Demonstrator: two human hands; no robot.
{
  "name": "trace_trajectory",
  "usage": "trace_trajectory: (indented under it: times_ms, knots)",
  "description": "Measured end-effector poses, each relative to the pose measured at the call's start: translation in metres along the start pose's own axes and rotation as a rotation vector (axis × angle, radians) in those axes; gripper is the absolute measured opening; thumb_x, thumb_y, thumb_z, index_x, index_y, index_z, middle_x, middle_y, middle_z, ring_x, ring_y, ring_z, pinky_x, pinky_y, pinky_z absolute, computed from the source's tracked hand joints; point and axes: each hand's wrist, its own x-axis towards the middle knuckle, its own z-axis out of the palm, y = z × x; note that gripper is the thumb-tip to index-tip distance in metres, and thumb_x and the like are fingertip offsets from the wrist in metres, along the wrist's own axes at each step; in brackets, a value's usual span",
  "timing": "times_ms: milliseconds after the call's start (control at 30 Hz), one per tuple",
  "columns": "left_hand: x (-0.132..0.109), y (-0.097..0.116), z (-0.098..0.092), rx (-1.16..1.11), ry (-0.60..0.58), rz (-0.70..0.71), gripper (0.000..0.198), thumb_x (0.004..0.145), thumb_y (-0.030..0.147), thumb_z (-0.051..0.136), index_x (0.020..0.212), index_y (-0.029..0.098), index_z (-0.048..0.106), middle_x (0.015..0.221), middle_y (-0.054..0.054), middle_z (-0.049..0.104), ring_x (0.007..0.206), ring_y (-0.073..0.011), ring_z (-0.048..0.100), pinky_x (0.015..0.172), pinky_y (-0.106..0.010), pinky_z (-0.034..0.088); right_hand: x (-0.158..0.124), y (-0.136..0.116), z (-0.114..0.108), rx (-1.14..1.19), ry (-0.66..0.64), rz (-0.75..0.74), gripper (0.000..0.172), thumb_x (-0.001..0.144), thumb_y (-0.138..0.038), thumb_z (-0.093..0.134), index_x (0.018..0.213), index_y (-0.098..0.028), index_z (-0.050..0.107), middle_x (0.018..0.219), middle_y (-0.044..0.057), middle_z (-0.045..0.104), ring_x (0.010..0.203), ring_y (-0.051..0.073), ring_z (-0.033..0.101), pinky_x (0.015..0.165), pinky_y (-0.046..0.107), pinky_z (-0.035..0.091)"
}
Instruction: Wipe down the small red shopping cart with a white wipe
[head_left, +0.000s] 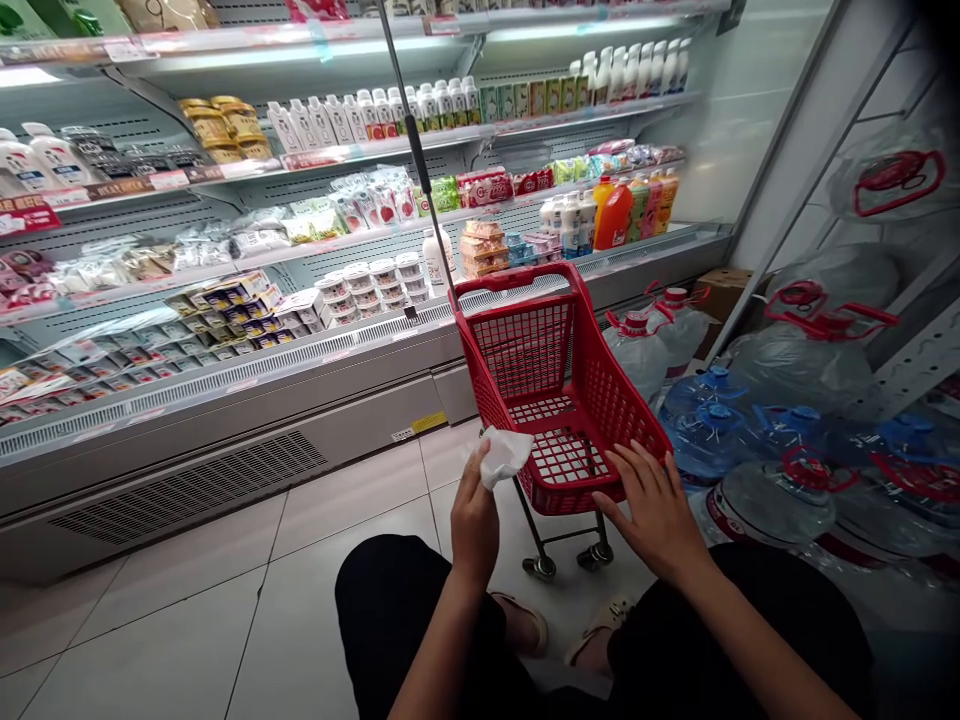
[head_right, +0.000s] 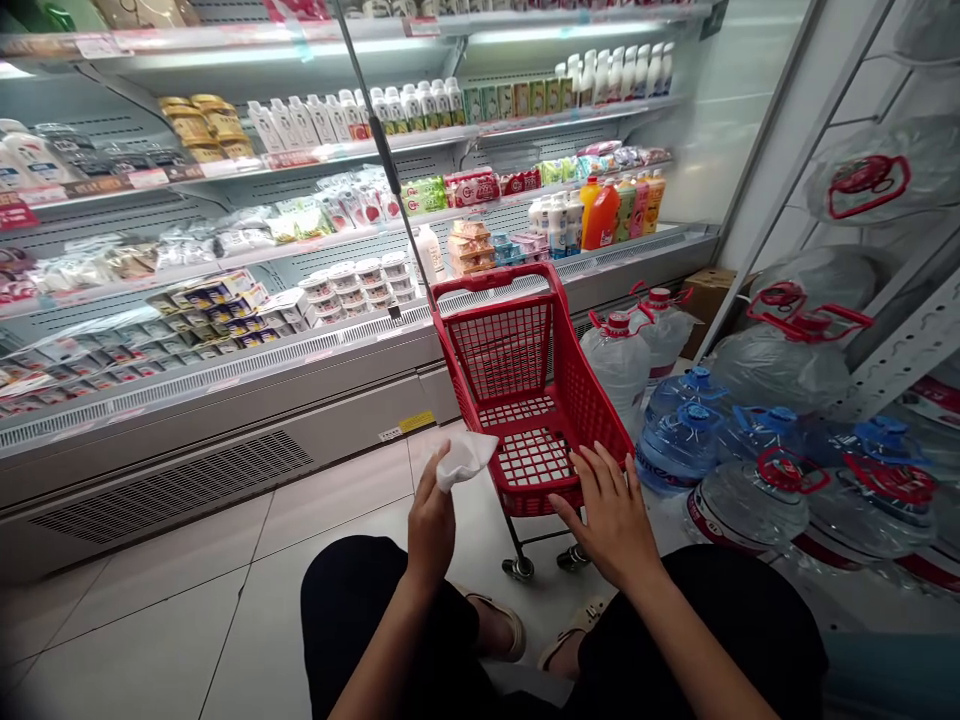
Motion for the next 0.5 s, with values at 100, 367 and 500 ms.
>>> trace_trajectory:
  times_ms: [100,367,500]
  knots:
    - [0.008,0.009,0.015,0.067,-0.115,0.201,0.067,0.106,0.003,0.036,0.167,0.029,0.027,0.159,-0.005,0.052,0.153,-0.0227,0.04,0.119,-0.048,0.051,-0.003,0.002,0.002,-0.017,0.016,0.021,0.074,0.103,-0.066,0.036,0.158,-0.018,0.041,0.154,0.016,0.053,0.153,0.036,0.036,0.128,0.064,0.017]
    - [0.003,0.023,0.033,0.041,-0.326,0.468,0.059,0.106,0.007,0.039,0.164,0.014,0.031,0.162,-0.009,0.049,0.157,-0.023,0.033,0.125,-0.044,0.045,-0.006,0.019,0.006,0.014,0.044,-0.016,0.068,0.103,-0.062,0.042,0.157,-0.021,0.04,0.156,0.014,0.052,0.151,0.033,0.038,0.129,0.061,0.015]
    - [0.012,0.02,0.035,0.011,-0.326,0.536,0.048,0.106,0.011,0.046,0.154,0.013,0.045,0.152,-0.009,0.06,0.153,-0.0227,0.042,0.124,-0.042,0.046,-0.006,0.024,0.006,0.026,0.057,-0.011,0.068,0.103,-0.063,0.042,0.157,-0.021,0.04,0.155,0.014,0.053,0.151,0.033,0.039,0.129,0.061,0.015]
